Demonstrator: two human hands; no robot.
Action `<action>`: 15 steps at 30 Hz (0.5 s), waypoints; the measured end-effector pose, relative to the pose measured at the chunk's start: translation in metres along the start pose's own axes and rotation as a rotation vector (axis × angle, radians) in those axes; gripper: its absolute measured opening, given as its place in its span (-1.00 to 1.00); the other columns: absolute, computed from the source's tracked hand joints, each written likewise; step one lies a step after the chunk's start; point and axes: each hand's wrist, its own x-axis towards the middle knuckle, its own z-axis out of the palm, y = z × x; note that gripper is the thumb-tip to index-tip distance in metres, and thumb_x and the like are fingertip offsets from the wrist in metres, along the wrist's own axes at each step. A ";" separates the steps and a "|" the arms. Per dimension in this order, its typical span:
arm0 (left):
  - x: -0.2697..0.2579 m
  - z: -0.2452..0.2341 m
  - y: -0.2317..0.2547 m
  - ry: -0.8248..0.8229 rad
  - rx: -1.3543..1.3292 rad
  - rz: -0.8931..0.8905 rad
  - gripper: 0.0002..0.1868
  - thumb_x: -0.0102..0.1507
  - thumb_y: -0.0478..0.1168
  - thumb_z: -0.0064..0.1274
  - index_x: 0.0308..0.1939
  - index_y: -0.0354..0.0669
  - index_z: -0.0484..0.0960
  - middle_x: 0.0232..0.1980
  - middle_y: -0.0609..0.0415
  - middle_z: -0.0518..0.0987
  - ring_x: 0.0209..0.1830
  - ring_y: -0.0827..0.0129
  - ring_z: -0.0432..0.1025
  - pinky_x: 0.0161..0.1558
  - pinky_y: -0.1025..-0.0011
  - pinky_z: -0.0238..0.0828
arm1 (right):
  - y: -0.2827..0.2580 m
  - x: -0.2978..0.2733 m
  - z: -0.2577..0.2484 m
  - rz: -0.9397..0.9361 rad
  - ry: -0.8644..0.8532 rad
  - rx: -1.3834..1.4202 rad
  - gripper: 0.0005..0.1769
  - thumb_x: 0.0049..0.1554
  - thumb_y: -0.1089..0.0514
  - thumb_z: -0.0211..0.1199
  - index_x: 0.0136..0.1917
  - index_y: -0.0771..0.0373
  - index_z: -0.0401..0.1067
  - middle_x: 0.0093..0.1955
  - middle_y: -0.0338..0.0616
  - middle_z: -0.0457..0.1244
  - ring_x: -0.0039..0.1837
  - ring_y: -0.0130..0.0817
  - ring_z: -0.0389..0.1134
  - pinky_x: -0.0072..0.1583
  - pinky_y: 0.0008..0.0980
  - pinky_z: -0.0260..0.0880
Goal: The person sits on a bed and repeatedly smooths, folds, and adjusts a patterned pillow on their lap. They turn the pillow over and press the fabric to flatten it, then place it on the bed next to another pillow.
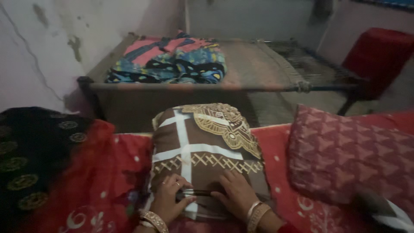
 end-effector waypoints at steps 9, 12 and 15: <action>-0.006 0.009 -0.027 -0.047 0.050 -0.109 -0.91 0.21 -0.15 0.14 -0.31 -0.03 0.63 -0.21 0.08 0.60 -0.09 0.12 0.43 -0.01 0.18 0.31 | 0.014 0.011 0.038 0.114 -0.259 -0.066 -0.87 0.11 0.07 0.23 -0.08 0.11 0.42 -0.06 -0.09 0.25 0.10 -0.05 0.27 0.10 -0.07 0.25; -0.008 0.014 -0.032 -0.061 0.028 -0.087 -0.92 0.23 -0.15 0.12 -0.29 -0.03 0.61 -0.21 0.07 0.60 -0.08 0.10 0.42 0.01 0.16 0.30 | 0.016 0.004 0.040 0.126 -0.282 -0.069 -0.89 0.12 0.09 0.20 -0.08 0.11 0.41 -0.05 -0.10 0.25 0.10 -0.05 0.26 0.10 -0.06 0.24; -0.017 0.014 -0.033 -0.071 -0.009 -0.103 -0.93 0.22 -0.17 0.12 -0.28 -0.04 0.61 -0.23 0.06 0.61 -0.06 0.10 0.44 0.02 0.16 0.31 | 0.018 -0.003 0.044 0.118 -0.314 -0.080 -0.90 0.13 0.09 0.17 -0.07 0.07 0.41 -0.06 -0.13 0.25 0.10 -0.06 0.27 0.10 -0.06 0.23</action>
